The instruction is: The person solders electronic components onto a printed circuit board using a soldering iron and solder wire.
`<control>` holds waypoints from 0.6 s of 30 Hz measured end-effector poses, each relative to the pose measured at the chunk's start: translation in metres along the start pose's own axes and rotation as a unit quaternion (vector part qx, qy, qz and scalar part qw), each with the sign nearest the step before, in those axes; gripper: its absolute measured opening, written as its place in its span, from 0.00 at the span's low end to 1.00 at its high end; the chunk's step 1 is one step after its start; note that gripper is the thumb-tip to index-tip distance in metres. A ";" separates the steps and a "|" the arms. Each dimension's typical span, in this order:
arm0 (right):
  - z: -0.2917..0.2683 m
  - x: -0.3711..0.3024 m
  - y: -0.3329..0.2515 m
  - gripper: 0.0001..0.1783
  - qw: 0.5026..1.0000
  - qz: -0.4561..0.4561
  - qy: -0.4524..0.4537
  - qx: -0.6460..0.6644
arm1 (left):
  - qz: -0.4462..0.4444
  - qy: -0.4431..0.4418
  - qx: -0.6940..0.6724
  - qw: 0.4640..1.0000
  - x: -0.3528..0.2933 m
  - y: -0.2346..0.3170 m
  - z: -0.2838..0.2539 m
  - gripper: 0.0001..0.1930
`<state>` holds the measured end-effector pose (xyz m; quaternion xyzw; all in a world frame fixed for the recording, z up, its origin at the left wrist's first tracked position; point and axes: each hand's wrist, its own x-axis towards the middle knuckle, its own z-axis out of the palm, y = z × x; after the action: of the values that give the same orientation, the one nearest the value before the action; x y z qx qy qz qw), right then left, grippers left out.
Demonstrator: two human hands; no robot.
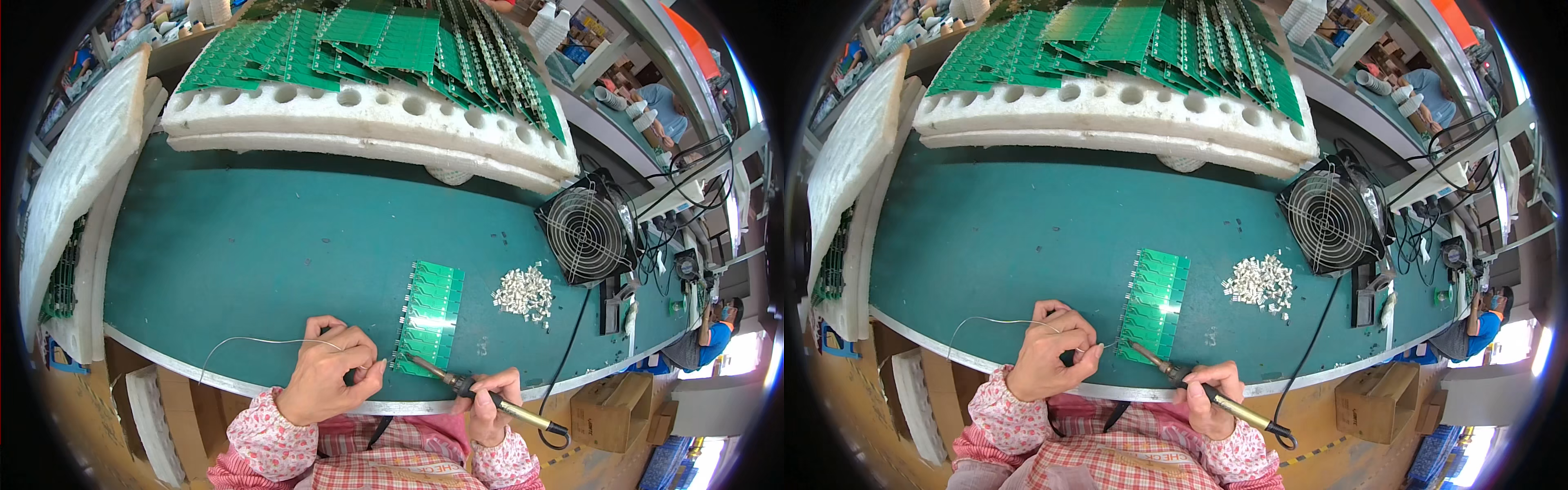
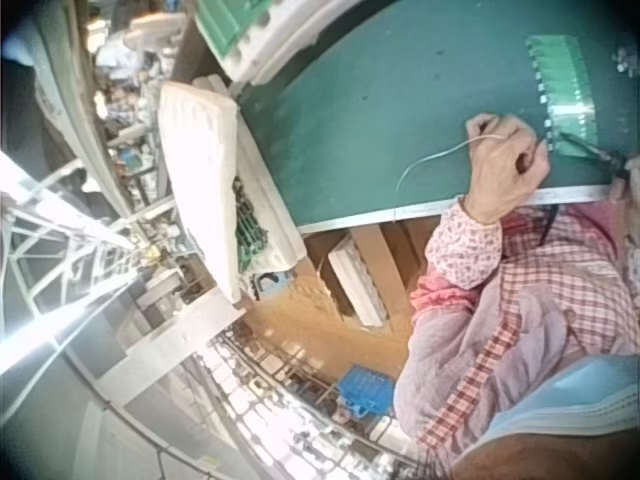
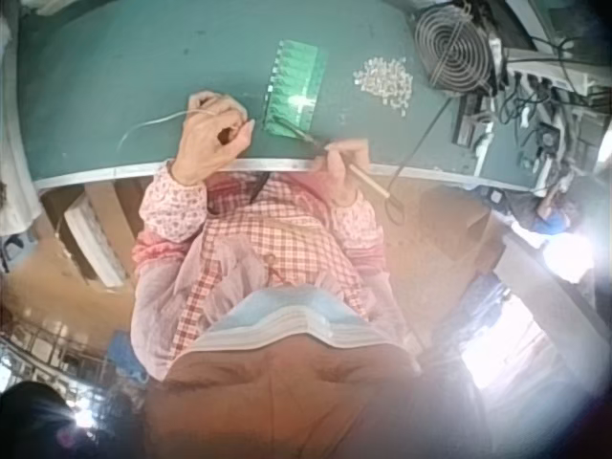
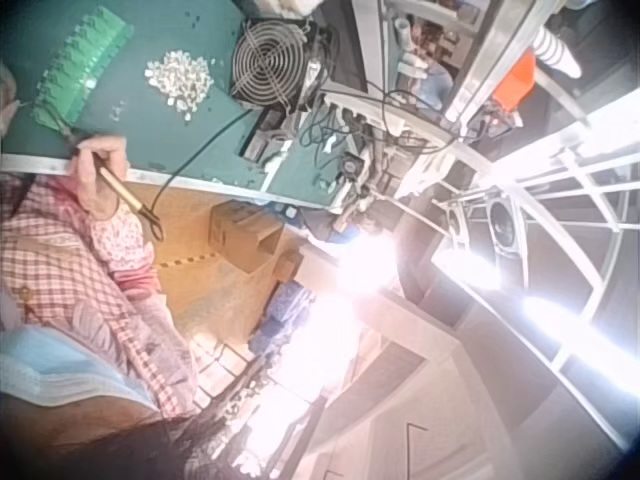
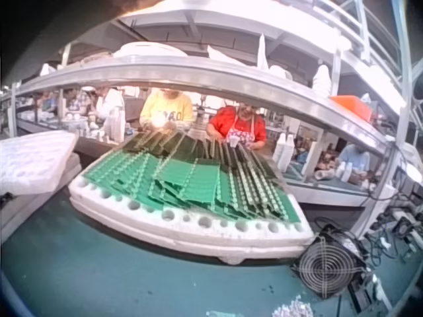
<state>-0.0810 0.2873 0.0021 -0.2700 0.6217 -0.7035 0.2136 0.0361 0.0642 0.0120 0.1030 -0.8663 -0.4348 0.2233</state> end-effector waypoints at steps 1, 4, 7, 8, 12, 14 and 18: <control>0.000 0.000 -0.001 0.09 1.000 0.005 -0.003 -0.015 | 0.001 -0.003 0.000 1.000 0.000 0.000 0.001 0.14; -0.002 -0.001 0.001 0.09 0.999 0.015 -0.008 -0.037 | 0.007 -0.009 0.006 1.000 0.001 0.000 0.002 0.13; -0.003 -0.002 0.002 0.09 0.999 0.028 -0.012 -0.044 | 0.012 -0.014 0.023 1.000 0.001 0.001 0.001 0.12; -0.002 -0.002 0.002 0.10 0.998 0.037 -0.011 -0.045 | 0.011 -0.014 0.023 1.000 0.001 0.001 0.001 0.12; -0.003 -0.002 0.001 0.10 0.997 0.047 -0.011 -0.055 | 0.014 -0.018 0.039 0.999 0.002 0.000 0.003 0.11; -0.002 -0.002 0.001 0.10 0.998 0.043 -0.013 -0.046 | 0.015 -0.016 0.040 0.999 0.002 0.001 0.002 0.11; -0.002 -0.001 0.001 0.09 0.998 0.038 -0.020 -0.051 | 0.015 -0.014 0.039 0.999 0.001 0.001 0.001 0.10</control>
<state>-0.0815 0.2889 0.0007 -0.2706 0.6622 -0.6567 0.2385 0.0351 0.0649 0.0128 0.0925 -0.8871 -0.3983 0.2140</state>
